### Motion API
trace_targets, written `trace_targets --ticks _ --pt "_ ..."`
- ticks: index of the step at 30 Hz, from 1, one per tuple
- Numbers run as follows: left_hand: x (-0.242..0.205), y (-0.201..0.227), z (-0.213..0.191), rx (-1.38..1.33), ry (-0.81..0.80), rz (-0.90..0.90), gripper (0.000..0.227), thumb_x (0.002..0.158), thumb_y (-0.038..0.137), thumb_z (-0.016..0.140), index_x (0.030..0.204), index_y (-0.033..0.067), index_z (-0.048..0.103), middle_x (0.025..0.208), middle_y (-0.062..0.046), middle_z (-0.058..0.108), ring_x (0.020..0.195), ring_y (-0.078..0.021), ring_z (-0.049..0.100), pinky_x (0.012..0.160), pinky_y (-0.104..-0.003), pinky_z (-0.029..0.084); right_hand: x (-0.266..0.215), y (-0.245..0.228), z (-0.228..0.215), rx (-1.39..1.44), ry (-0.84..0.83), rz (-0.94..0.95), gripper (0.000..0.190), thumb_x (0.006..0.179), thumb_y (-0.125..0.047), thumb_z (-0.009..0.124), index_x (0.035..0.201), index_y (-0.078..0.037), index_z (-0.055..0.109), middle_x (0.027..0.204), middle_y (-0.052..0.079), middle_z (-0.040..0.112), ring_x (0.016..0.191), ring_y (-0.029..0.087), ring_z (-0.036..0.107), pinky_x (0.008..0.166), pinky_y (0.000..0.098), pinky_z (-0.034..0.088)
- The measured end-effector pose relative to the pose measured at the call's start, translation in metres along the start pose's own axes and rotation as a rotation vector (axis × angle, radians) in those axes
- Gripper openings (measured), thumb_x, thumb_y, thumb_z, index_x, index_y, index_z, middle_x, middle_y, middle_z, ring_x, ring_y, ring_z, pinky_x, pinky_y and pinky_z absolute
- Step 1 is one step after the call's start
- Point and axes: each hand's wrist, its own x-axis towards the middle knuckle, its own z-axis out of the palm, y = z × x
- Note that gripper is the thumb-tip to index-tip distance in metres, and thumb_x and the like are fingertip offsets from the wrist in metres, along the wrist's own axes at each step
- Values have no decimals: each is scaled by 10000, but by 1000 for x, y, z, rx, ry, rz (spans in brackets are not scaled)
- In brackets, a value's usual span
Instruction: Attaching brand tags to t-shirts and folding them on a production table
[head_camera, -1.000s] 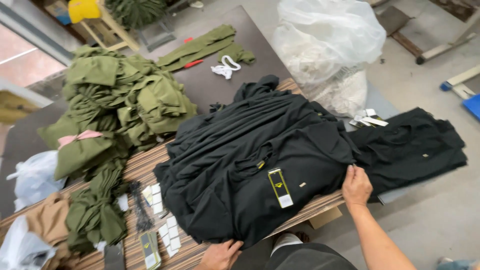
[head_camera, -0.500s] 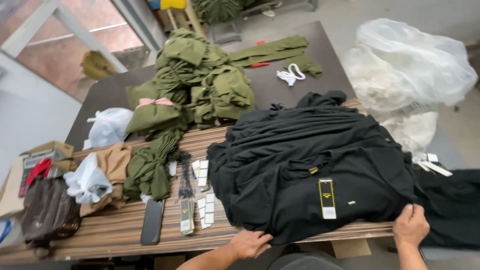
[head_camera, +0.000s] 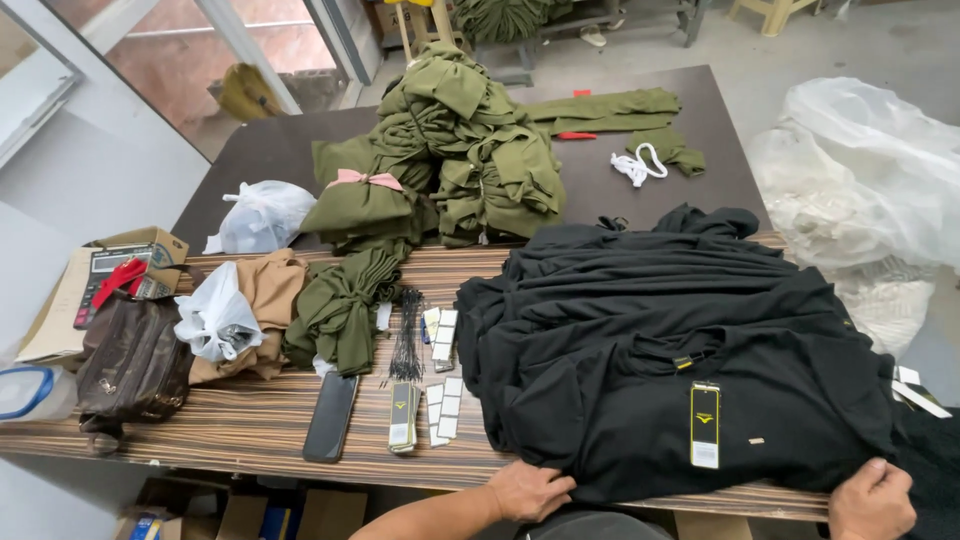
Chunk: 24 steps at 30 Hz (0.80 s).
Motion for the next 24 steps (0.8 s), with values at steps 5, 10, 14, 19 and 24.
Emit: trace_targets --ticks 5,10,14,19,24 --pt "1 -1 -2 -24 -42 1 385 1116 359 396 1309 68 558 983 -208 621 635 -487 598 489 -619 499 -6 12 22 -123 41 -12 341 1417 -391 628 1175 -178 740 851 97 675 657 313 628 605 435 469" --pt "1 -3 -1 -35 2 32 367 1128 333 416 1303 54 577 924 -209 622 571 -479 576 442 -607 476 -9 14 27 -187 36 -2 367 1464 -409 616 1180 -207 729 816 46 602 625 240 574 585 385 450" --pt "0 -8 5 14 142 90 313 1122 318 496 1264 76 634 951 -178 623 693 -450 608 504 -595 500 -9 10 16 -210 53 -16 321 1413 -402 638 1176 -225 762 868 38 686 705 249 657 660 370 508" --pt "8 -17 4 -65 -144 2 401 1140 369 386 1371 79 540 986 -225 601 772 -482 599 575 -606 484 -8 1 4 -191 83 -24 285 1392 -382 664 1186 -228 785 911 34 726 767 236 702 707 346 546" --pt "10 -24 12 -106 -162 19 360 1143 338 415 1355 79 549 1071 -207 616 853 -482 605 658 -622 489 -8 -10 -3 48 133 -6 197 1329 -257 762 1229 -95 813 940 155 754 824 331 731 741 410 567"
